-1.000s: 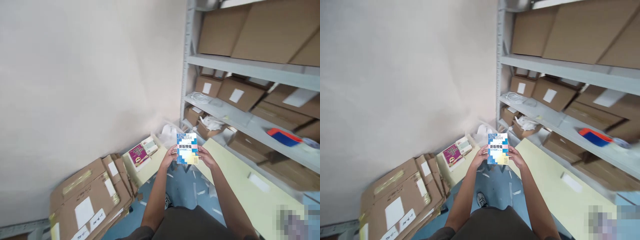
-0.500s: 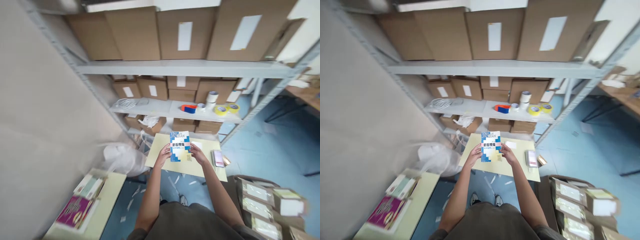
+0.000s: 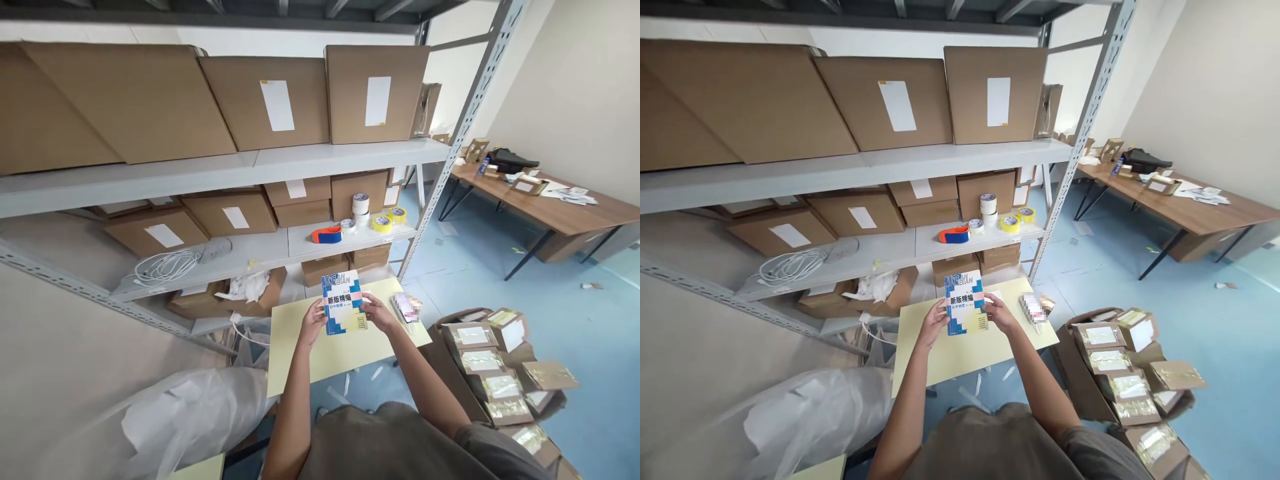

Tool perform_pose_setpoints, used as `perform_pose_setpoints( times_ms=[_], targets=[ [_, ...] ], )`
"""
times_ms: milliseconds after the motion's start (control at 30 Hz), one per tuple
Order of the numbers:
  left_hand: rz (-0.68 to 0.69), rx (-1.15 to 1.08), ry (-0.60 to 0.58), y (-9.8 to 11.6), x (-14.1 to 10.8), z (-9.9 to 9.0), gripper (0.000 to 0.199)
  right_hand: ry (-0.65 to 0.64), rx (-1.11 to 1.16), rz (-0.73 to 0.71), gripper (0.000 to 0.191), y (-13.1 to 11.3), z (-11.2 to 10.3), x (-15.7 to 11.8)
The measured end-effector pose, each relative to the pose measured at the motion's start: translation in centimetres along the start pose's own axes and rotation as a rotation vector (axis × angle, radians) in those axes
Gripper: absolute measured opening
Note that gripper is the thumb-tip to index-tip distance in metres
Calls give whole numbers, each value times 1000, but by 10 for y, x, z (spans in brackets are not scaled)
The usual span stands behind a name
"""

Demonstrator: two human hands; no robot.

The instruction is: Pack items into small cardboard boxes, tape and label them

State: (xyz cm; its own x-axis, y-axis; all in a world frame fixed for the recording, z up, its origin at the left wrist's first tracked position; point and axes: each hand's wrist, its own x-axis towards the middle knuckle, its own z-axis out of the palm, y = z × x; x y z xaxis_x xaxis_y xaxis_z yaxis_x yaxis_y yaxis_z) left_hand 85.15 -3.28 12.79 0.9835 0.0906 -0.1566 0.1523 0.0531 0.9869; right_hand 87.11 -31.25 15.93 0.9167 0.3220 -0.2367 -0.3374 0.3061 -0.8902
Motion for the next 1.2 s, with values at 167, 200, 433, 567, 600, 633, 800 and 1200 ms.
perform_pose_setpoints(
  times_ms=[167,200,433,567,600,633,800,1200],
  targets=[
    [96,64,-26,10,9,14,54,93,-149,-158,53,8,41,9],
    [98,14,-124,12,8,20,57,86,-197,-195,53,12,53,11],
    [108,-109,-213,24,5,5,52,109,-399,-288,49,51,98,27],
    [35,-238,-345,38,19,-43,62,404,-350,-278,56,34,77,33],
    [-1,-266,-390,43,22,-53,69,418,-329,-237,57,26,72,32],
    [-36,-276,-423,48,24,-60,75,378,-300,-186,58,18,67,32],
    [-88,-221,-369,70,29,-60,91,74,-162,-97,47,-13,60,20],
    [190,76,-120,70,31,21,63,49,-116,-225,48,-42,59,14]
  ],
)
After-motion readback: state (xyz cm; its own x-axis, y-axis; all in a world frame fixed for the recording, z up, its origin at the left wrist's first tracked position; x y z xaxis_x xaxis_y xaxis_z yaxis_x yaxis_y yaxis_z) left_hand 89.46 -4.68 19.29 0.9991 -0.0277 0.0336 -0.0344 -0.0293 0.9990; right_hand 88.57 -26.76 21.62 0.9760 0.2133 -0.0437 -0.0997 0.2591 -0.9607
